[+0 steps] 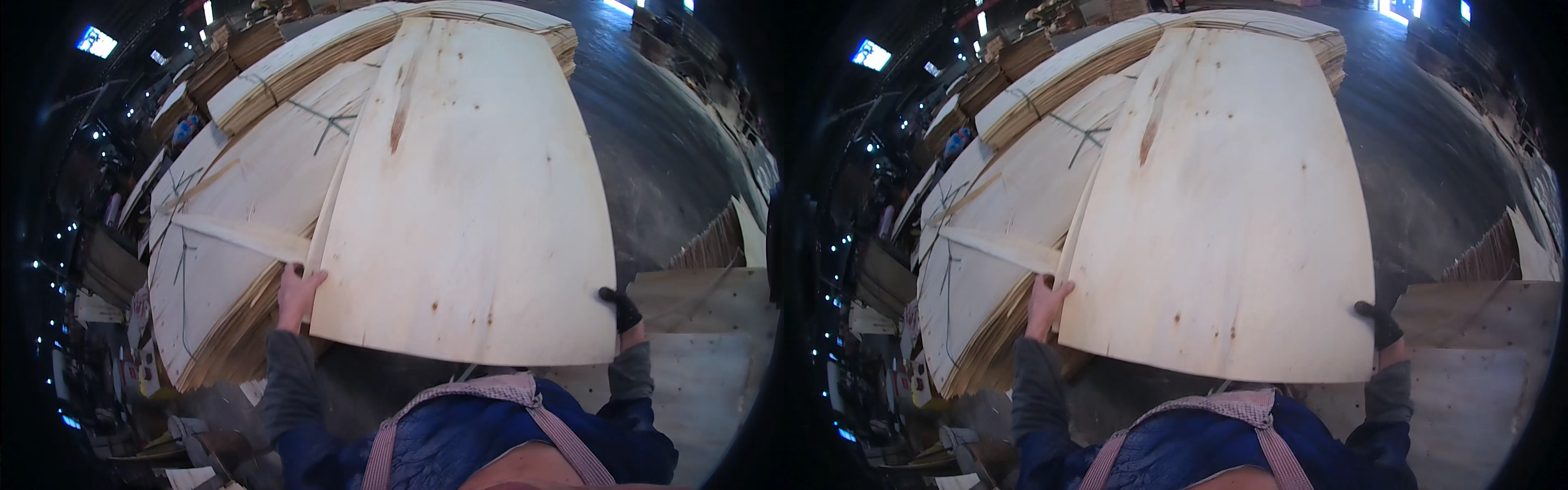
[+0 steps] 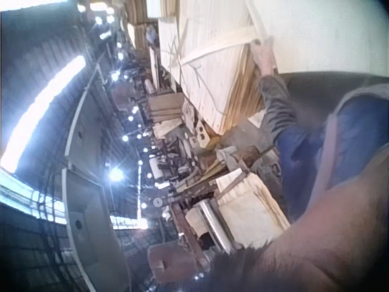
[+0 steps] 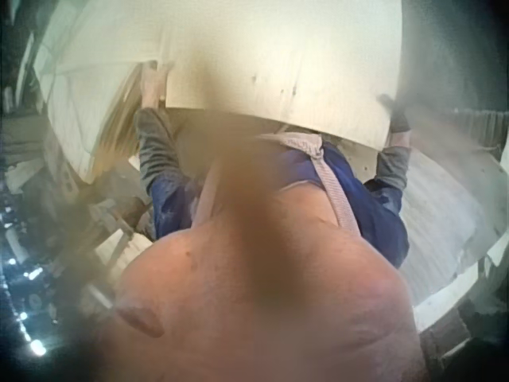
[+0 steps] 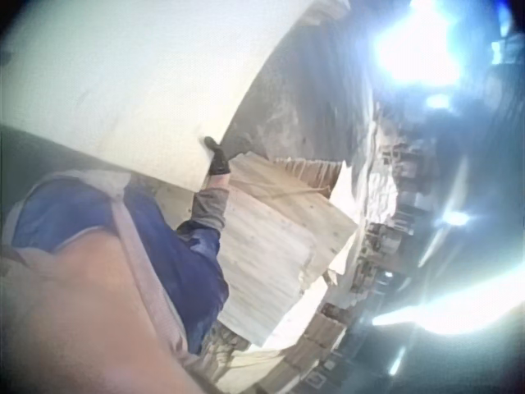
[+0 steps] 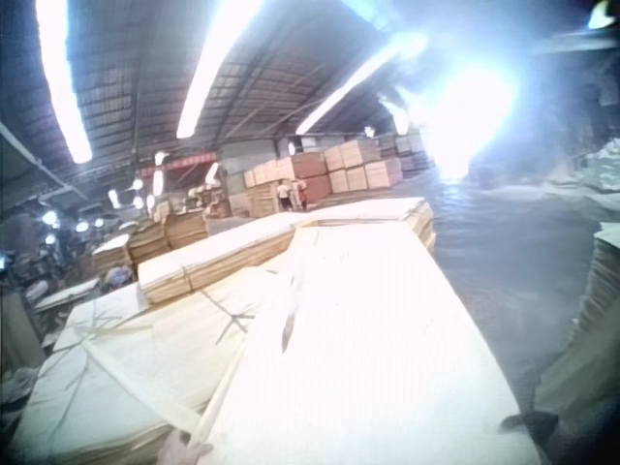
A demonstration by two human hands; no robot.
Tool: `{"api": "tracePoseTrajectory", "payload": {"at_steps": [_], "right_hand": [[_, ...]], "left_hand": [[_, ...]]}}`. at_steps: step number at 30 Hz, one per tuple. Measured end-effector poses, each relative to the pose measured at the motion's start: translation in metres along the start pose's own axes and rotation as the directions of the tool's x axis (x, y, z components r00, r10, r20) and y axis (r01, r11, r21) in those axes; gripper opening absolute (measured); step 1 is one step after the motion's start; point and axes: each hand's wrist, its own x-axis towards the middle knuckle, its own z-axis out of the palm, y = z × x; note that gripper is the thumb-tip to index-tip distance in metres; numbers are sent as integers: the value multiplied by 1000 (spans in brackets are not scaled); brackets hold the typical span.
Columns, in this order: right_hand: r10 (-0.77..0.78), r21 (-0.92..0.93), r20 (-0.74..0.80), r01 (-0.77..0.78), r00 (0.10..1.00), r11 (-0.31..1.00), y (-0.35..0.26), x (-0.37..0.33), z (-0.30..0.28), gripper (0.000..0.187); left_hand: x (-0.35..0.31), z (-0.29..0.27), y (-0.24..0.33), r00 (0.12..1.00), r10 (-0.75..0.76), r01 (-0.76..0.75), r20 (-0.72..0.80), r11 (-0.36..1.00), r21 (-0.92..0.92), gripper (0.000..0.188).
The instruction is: The person feeds sheets of wood veneer into a roller processing machine by hand and uses a long wooden stick to align and guide the edges as they enter the rollers.
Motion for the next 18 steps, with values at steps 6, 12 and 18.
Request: {"api": "tracePoseTrajectory", "payload": {"at_steps": [6, 12, 18], "right_hand": [[84, 131, -42, -78, 996, 988, 4, 90, -52, 36], [113, 262, -93, -85, 989, 961, -25, 185, -71, 31], [-93, -64, 189, 107, 978, 992, -56, 176, -57, 26]], "left_hand": [[0, -7, 6, 804, -43, 397, 593, 782, -481, 58], [-36, 12, 63, 835, -104, 424, 540, 746, -513, 52], [-94, -6, 120, 903, 71, 101, 424, 923, -370, 46]]}}
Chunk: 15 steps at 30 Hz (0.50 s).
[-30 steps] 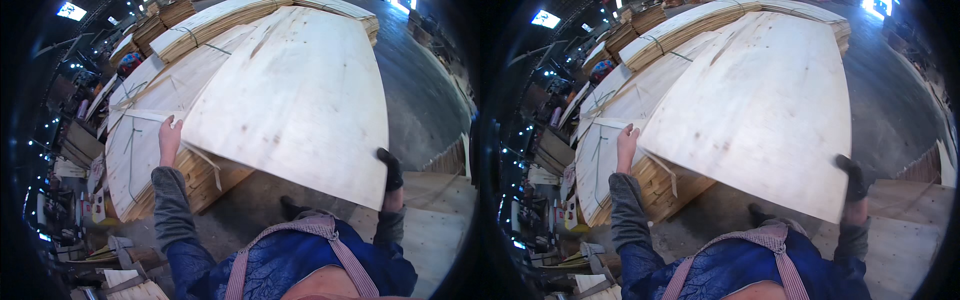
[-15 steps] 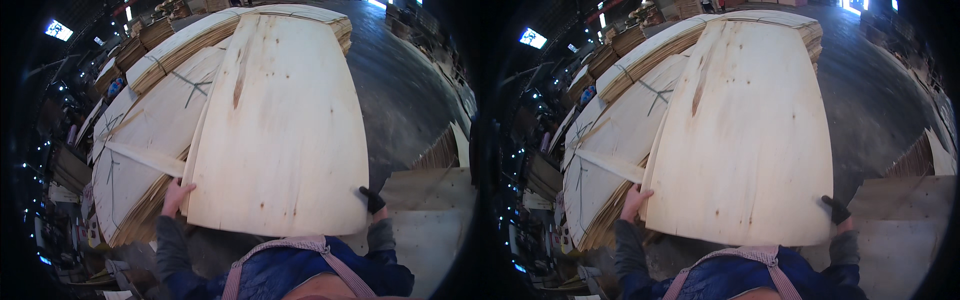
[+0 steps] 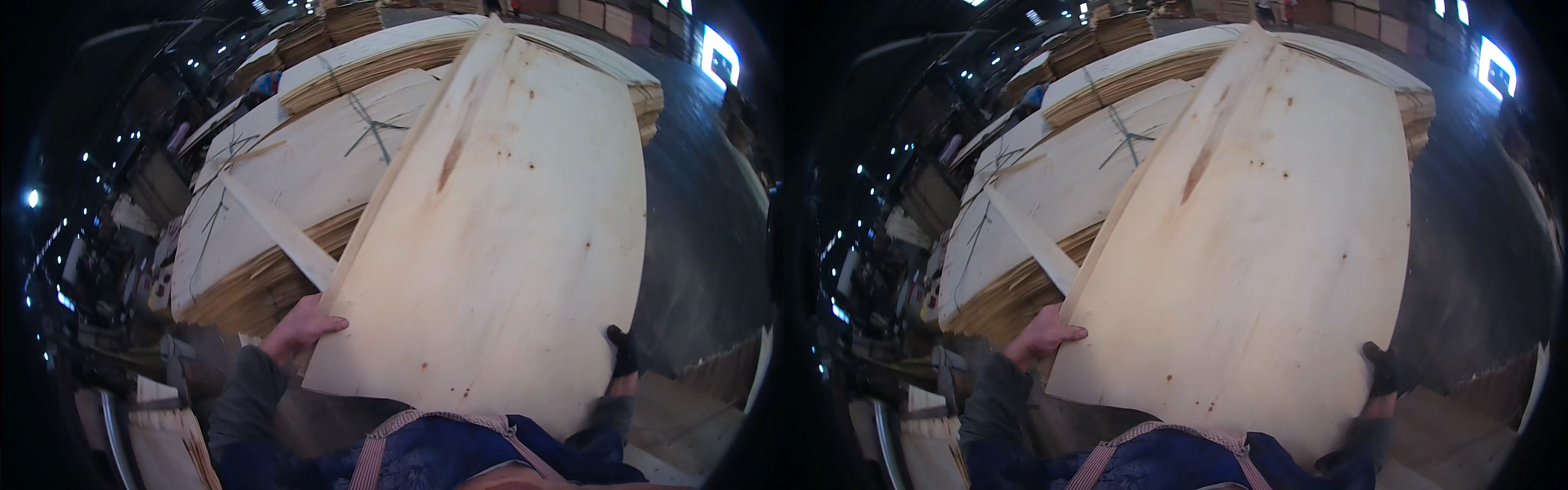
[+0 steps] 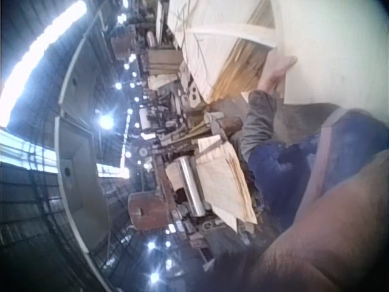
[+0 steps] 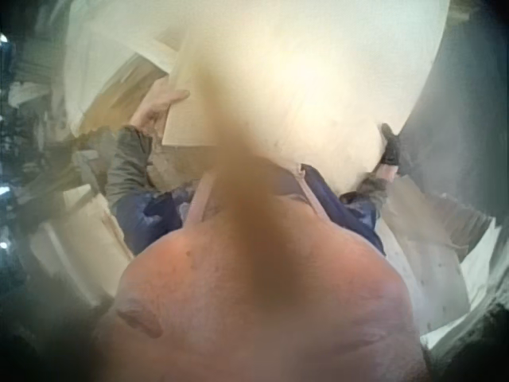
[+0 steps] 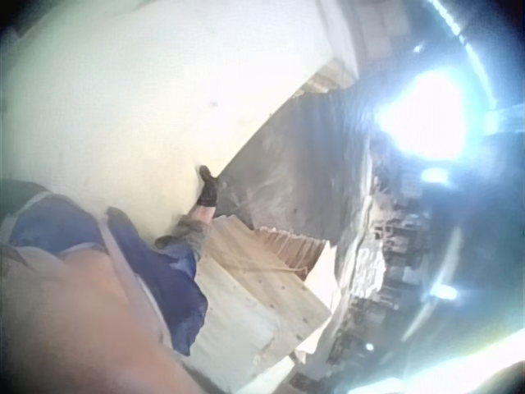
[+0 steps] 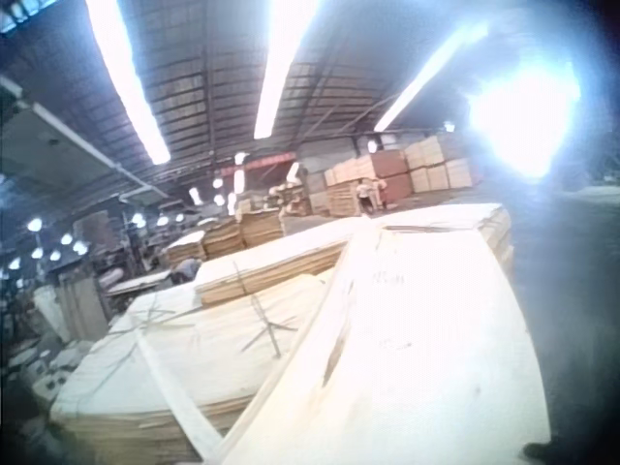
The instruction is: The person feeds sheets of wood veneer into a roller processing machine by hand and uses a long wooden stick to align and guide the edges as they enter the rollers.
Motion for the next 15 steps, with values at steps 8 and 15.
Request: {"api": "tracePoseTrajectory", "payload": {"at_steps": [8, 15], "right_hand": [[-234, -452, 132, 269, 963, 851, -34, -49, 5, 28], [-337, -412, 341, 462, 877, 785, -21, -81, 49, 48]], "left_hand": [[-107, 28, 34, 994, 109, -109, -19, 994, 16, 40], [-224, 37, -38, 944, 240, -228, -227, 970, 79, 43]]}}
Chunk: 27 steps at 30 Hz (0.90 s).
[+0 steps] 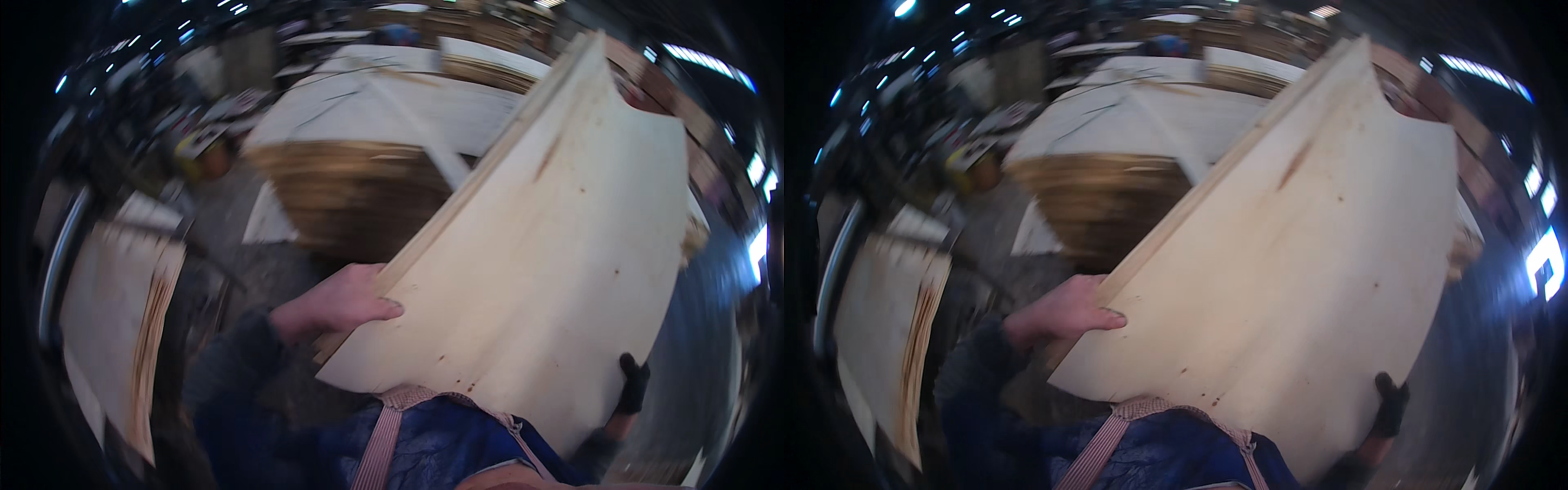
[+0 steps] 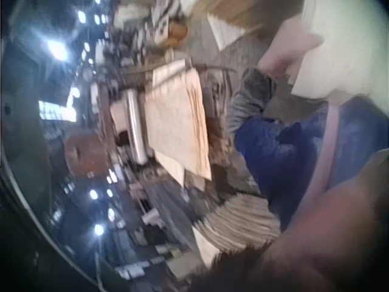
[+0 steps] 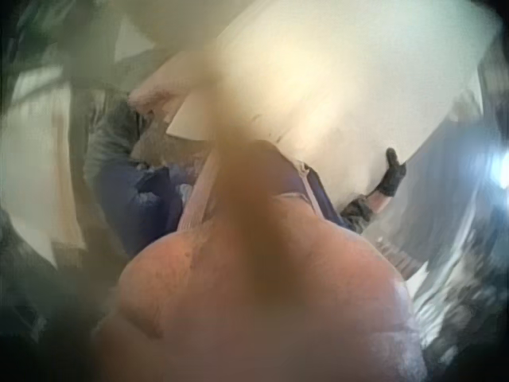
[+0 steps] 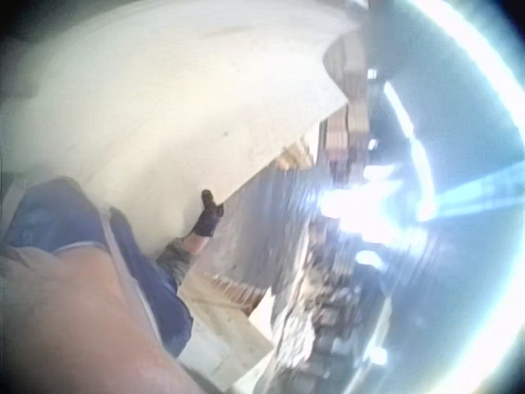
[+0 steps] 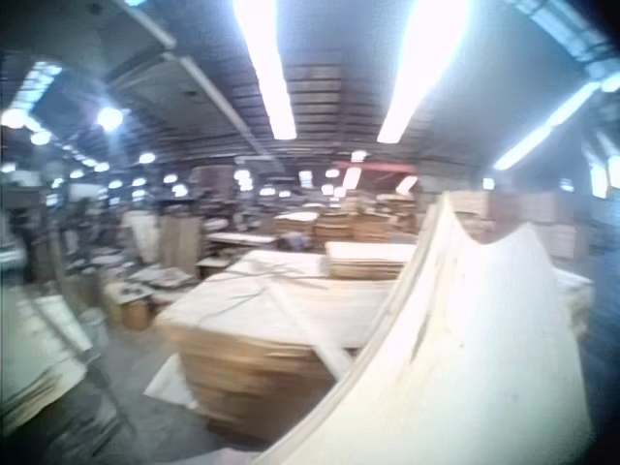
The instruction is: The person feeds sheets of wood veneer into a roller processing machine by hand and uses a long wooden stick to align and guide the edges as they enter the rollers.
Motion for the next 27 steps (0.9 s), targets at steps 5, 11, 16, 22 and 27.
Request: {"api": "tracePoseTrajectory", "payload": {"at_steps": [5, 11, 16, 22, 27], "right_hand": [[-28, 14, 189, 26, 982, 1000, -52, 6, 44, 37], [-48, 6, 487, 52, 872, 999, -53, 61, 77, 37], [-98, 27, 731, 115, 676, 993, -82, 149, 123, 36], [-92, 76, 917, 56, 389, 996, -111, 189, 213, 31], [-118, 113, 988, 57, 95, 992, -126, 192, 315, 28]], "left_hand": [[-96, 17, 17, 952, -129, 138, -276, 990, 12, 41], [-183, 91, 71, 830, -110, 244, -546, 953, 178, 39], [-194, 170, 158, 559, -302, 384, -772, 920, -81, 37], [-164, 247, 256, 144, -543, 525, -827, 750, -401, 40], [-128, 259, 288, -136, -626, 387, -768, 680, -623, 45]]}}
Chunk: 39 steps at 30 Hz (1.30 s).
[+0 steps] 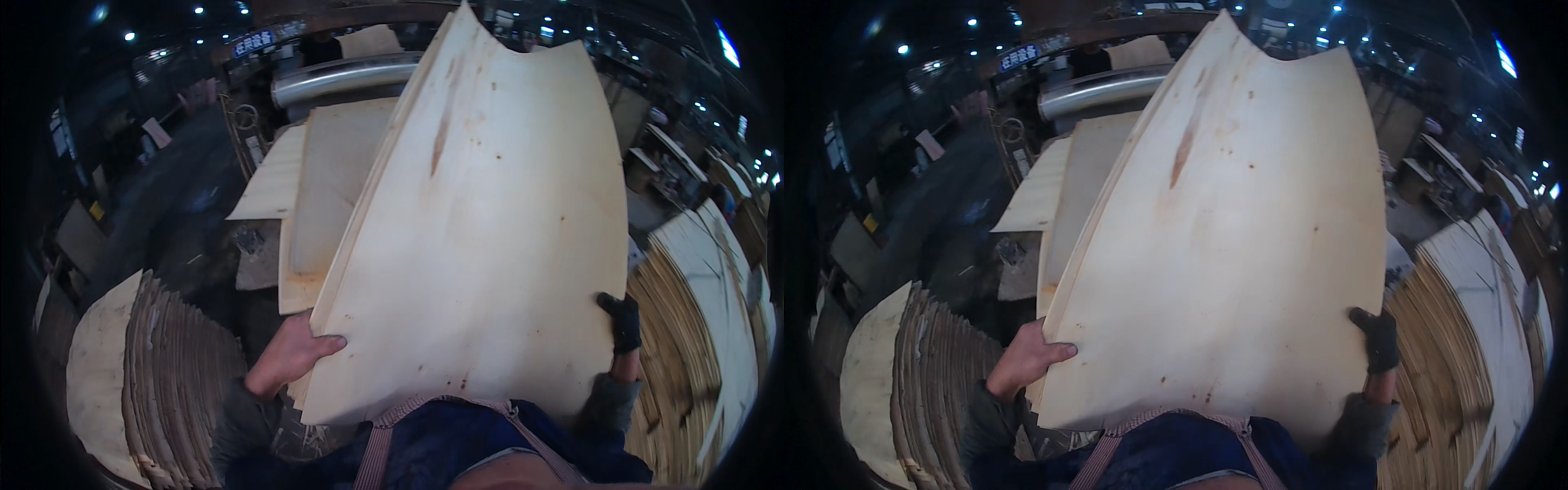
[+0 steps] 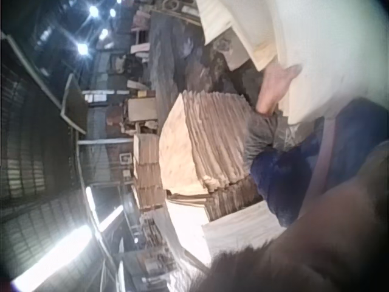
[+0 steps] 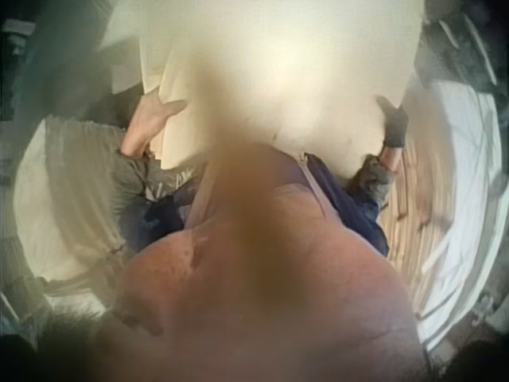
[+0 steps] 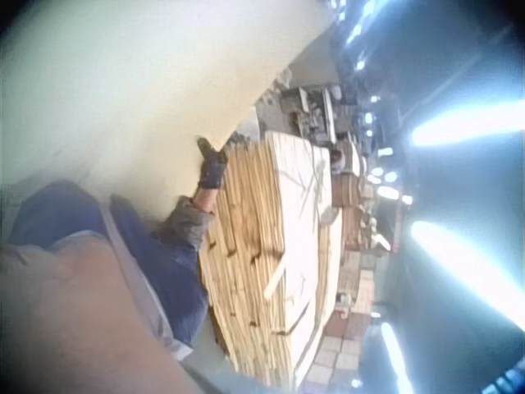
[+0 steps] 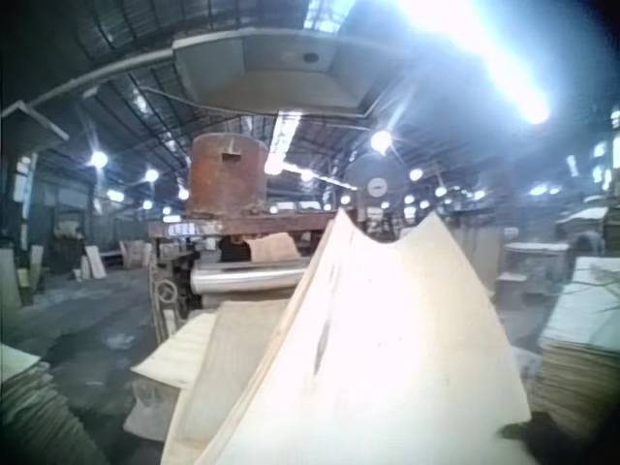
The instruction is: The person feeds sheets of wood veneer into a roller processing machine by hand and uses a long wooden stick to align and guide the edges as they enter the rollers.
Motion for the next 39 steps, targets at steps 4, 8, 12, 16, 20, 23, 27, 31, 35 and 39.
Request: {"api": "tracePoseTrajectory", "payload": {"at_steps": [4, 8, 12, 16, 20, 23, 27, 31, 35, 39], "right_hand": [[63, 51, 287, -81, 956, 995, -77, 119, 23, 25], [-95, -31, 478, 125, 873, 992, -76, 246, 71, 41], [66, -754, 550, 461, 833, 467, 4, 385, 133, 46], [-23, -375, 196, 97, 980, 922, 106, 412, 45, 57], [262, -726, -246, -357, 933, 589, 166, 384, -53, 80], [186, -787, -151, -232, 971, 571, 96, 365, -19, 72], [255, -792, 17, -143, 967, 593, -28, 347, 4, 37], [-130, -358, 295, 236, 947, 903, -97, 321, 41, 27], [157, 90, 411, -212, 898, 973, -91, 241, 84, 20], [-263, -563, 303, 395, 916, 726, -112, 123, 97, 29]], "left_hand": [[3, -11, 61, 974, -126, 97, -187, 983, -158, 47], [44, -33, 66, 919, -279, 197, -278, 937, -287, 44], [121, -63, 10, 823, -551, 441, -138, 773, -457, 42], [111, -65, -38, 735, -627, 493, -257, 755, -433, 40], [126, -75, -52, 732, -556, 477, -393, 831, -288, 39], [139, -92, -56, 690, -360, 433, -628, 901, -41, 35], [237, -77, 18, 903, -65, 108, -425, 991, 78, 38], [350, 25, 101, 995, 99, -90, 3, 918, -386, 49], [457, 170, 137, 890, -16, 412, 456, 455, -789, 67], [440, 230, 172, 819, 132, 531, 558, 194, -825, 38]]}}
